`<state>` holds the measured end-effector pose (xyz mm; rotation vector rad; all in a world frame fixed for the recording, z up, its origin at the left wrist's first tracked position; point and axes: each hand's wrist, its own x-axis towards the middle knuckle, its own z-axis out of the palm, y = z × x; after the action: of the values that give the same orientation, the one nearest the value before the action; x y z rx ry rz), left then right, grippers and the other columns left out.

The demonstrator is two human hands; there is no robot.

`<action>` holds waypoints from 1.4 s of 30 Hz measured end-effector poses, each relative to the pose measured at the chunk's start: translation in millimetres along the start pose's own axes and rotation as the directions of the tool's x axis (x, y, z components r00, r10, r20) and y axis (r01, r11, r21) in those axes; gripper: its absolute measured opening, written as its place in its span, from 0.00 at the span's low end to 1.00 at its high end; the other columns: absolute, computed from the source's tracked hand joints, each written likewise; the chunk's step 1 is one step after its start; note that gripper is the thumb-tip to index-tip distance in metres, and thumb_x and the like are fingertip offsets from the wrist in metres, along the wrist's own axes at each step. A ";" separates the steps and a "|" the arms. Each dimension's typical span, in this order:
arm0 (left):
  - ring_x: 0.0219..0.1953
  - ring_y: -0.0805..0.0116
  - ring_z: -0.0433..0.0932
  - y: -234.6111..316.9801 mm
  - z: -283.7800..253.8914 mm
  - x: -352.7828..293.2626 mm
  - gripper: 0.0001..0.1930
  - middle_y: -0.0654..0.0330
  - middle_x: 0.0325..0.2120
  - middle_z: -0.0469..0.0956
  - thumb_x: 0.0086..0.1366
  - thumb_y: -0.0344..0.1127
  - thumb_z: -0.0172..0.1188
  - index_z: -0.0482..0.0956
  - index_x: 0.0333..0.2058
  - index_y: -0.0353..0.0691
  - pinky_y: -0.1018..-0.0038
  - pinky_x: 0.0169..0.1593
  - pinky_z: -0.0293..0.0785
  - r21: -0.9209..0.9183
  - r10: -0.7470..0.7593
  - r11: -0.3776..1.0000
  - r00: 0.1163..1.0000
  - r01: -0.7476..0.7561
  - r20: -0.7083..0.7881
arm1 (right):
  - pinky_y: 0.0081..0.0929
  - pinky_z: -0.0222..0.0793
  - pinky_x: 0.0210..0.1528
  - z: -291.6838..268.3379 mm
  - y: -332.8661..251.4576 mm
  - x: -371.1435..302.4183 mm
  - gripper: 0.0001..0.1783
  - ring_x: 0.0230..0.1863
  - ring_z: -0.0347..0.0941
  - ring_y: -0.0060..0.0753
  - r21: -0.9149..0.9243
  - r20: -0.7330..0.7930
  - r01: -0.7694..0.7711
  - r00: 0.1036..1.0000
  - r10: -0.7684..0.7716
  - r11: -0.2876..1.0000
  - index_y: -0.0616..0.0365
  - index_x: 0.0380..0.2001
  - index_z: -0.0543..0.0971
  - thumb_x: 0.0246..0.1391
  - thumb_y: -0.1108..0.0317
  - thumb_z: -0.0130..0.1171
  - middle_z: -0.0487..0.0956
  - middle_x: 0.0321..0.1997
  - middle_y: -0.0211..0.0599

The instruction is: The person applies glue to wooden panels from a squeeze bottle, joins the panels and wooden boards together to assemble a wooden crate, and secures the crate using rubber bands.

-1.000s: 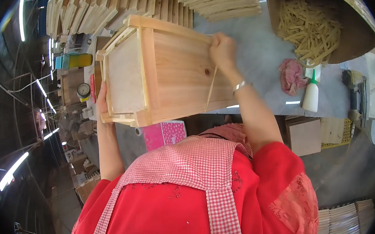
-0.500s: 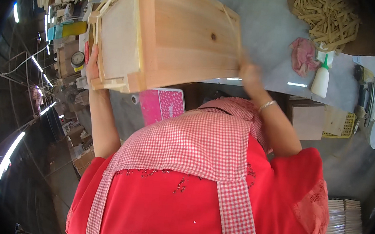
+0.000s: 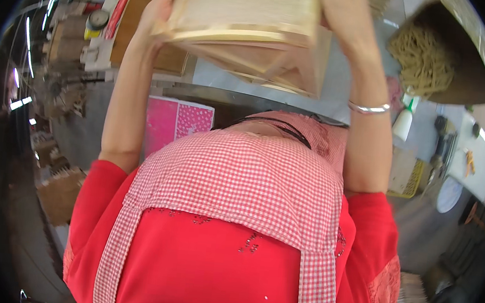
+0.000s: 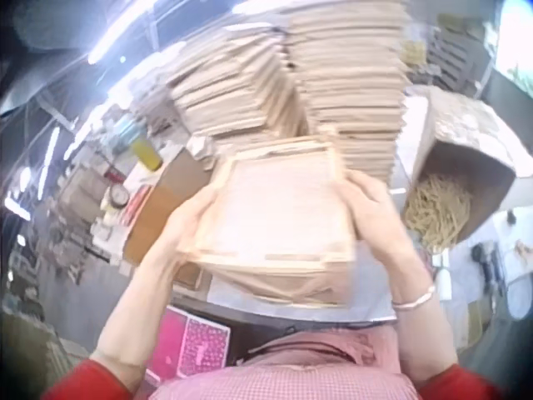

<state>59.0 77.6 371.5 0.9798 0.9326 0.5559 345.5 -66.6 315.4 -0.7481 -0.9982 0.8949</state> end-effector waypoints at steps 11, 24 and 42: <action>0.48 0.67 0.74 -35.6 5.4 -2.2 0.24 0.57 0.49 0.76 0.68 0.37 0.53 0.66 0.61 0.38 0.70 0.52 0.71 -0.016 0.644 0.756 0.739 -0.655 0.199 | 0.23 0.64 0.59 23.3 -29.1 -10.2 0.26 0.55 0.72 0.29 -0.448 -0.397 -0.276 0.914 0.087 0.851 0.73 0.58 0.71 0.63 0.65 0.54 0.76 0.55 0.43; 0.46 0.50 0.78 -48.7 15.4 8.6 0.20 0.45 0.43 0.79 0.66 0.41 0.47 0.73 0.51 0.38 0.61 0.51 0.70 0.131 0.706 0.687 0.699 -0.715 0.111 | 0.33 0.63 0.63 10.1 -46.0 -36.8 0.26 0.58 0.70 0.38 -0.869 -0.189 -0.156 0.982 -0.025 0.471 0.68 0.57 0.71 0.66 0.58 0.46 0.72 0.60 0.49; 0.40 0.62 0.79 -12.1 -4.0 21.2 0.26 0.53 0.39 0.81 0.58 0.46 0.65 0.74 0.48 0.30 0.67 0.46 0.74 0.518 0.404 0.681 0.856 -0.517 0.323 | 0.29 0.68 0.52 24.7 -43.4 -30.5 0.27 0.47 0.74 0.34 -0.942 0.023 0.051 0.996 -0.087 0.332 0.68 0.57 0.72 0.65 0.57 0.45 0.76 0.51 0.48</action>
<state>66.2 89.8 351.2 1.8477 0.6873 0.5928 326.7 -110.0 349.9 -1.7029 -1.5178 0.0856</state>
